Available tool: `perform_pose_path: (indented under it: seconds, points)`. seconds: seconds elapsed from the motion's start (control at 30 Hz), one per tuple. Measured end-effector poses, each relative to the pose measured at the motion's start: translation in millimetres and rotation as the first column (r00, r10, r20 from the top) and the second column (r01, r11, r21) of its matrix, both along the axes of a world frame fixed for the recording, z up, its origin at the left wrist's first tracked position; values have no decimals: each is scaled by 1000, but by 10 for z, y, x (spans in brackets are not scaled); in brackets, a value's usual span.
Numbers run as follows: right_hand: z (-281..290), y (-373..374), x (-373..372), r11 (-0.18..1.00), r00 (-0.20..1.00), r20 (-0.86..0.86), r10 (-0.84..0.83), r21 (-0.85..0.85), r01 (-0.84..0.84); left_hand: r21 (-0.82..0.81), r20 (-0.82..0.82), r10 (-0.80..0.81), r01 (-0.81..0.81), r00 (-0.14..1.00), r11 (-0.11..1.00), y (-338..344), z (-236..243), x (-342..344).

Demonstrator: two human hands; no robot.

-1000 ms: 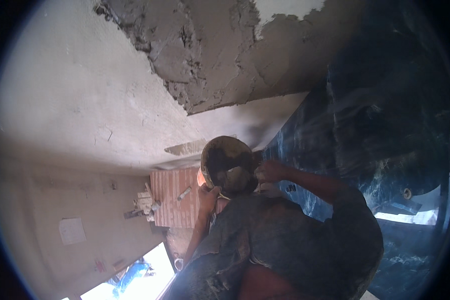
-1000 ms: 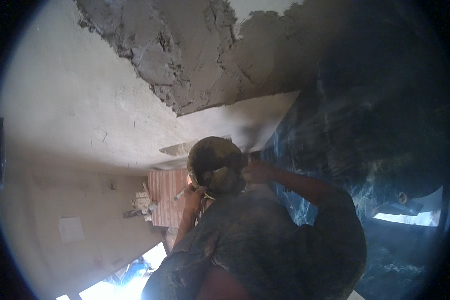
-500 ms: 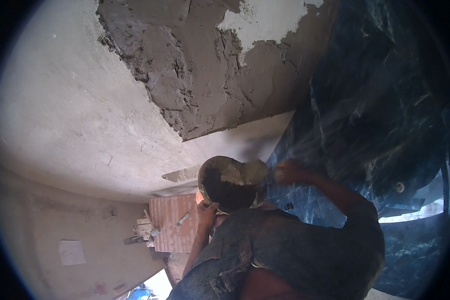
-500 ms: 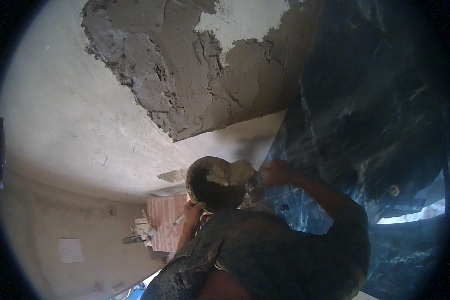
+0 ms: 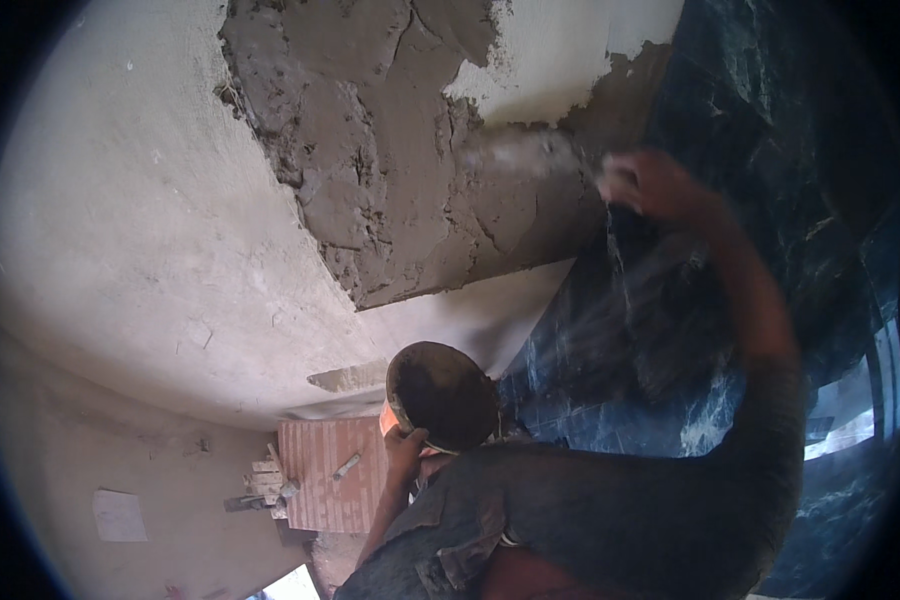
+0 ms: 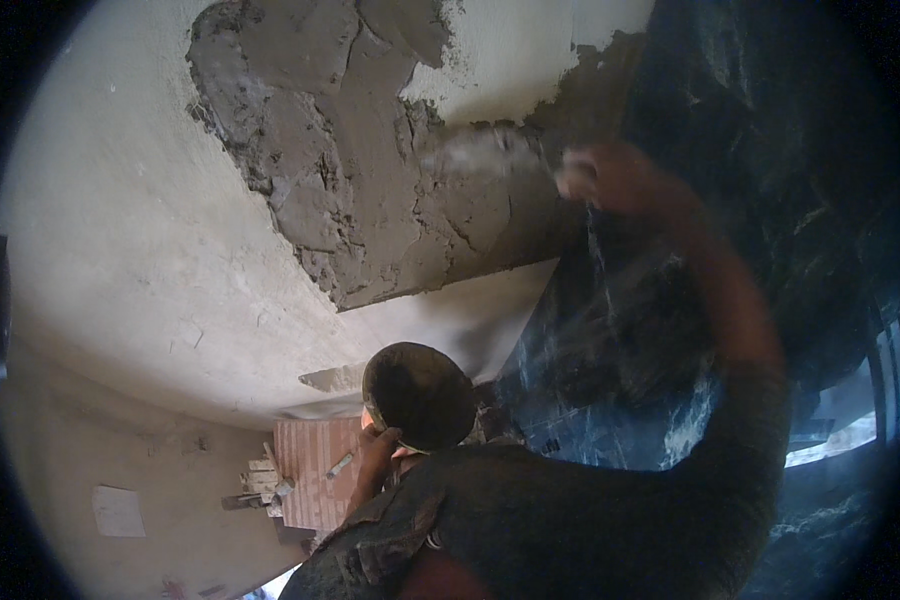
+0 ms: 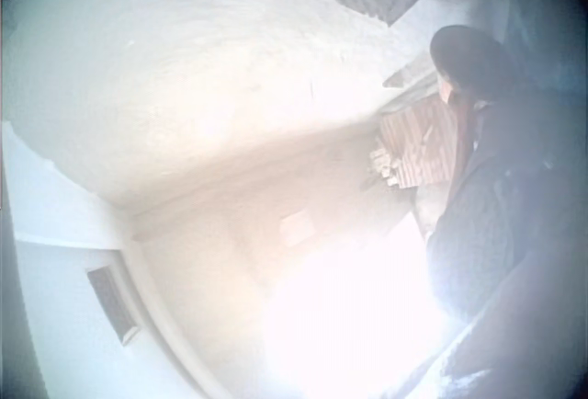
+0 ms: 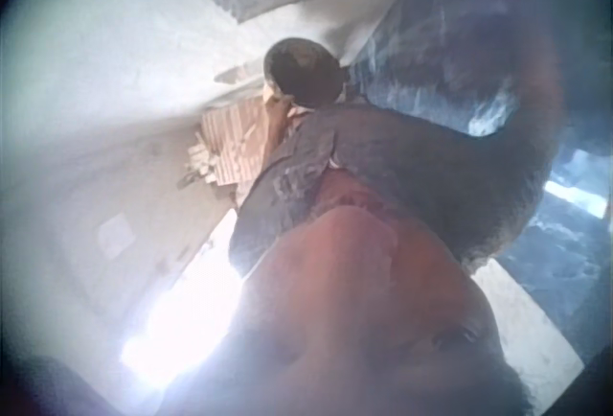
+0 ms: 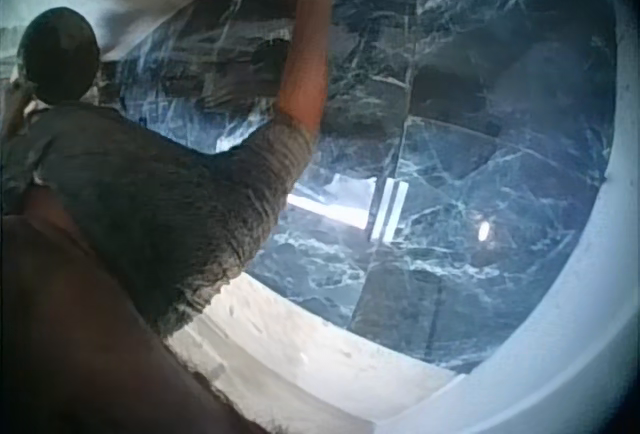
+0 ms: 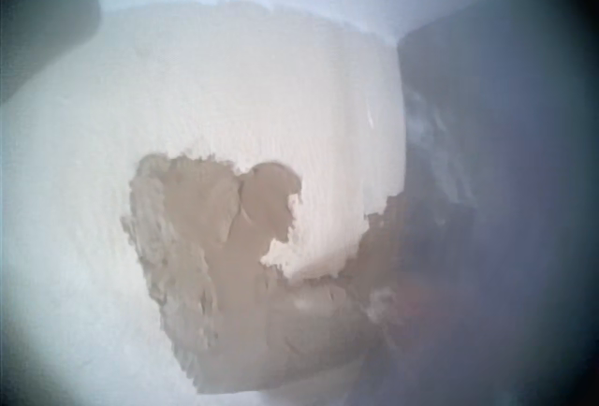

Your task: The person applies plaster to a wall with a trowel, taking it from a bucket, and then lifts and positions a large tile onto the plastered surface with the help of another person.

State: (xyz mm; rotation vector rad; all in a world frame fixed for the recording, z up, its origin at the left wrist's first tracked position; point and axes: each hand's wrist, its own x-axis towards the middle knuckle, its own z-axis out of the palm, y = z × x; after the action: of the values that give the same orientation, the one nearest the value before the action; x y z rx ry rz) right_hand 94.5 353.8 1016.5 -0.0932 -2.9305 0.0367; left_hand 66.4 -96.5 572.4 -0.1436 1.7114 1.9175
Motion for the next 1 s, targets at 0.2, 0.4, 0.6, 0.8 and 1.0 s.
perform_pose_path:
  seconds: [0.2,0.4,0.6,0.8,1.0]
  points:
    - [593,108,-519,862,999,-10,39,507,-29,-100,27,-14,17,1000,995,27,437,102]
    - [939,177,-710,782,999,48,-23,624,-12,-182,-13,-60,57,998,982,63,564,-19]
    - [1412,393,-622,733,998,18,-60,680,31,-7,-18,-15,15,1000,1000,14,184,-31]
    - [1419,527,-287,666,978,-176,113,743,57,28,-2,-26,26,1000,999,36,289,-28]
    - [547,4,-496,782,991,-130,-17,616,94,-112,-28,-58,54,998,992,35,314,-108]
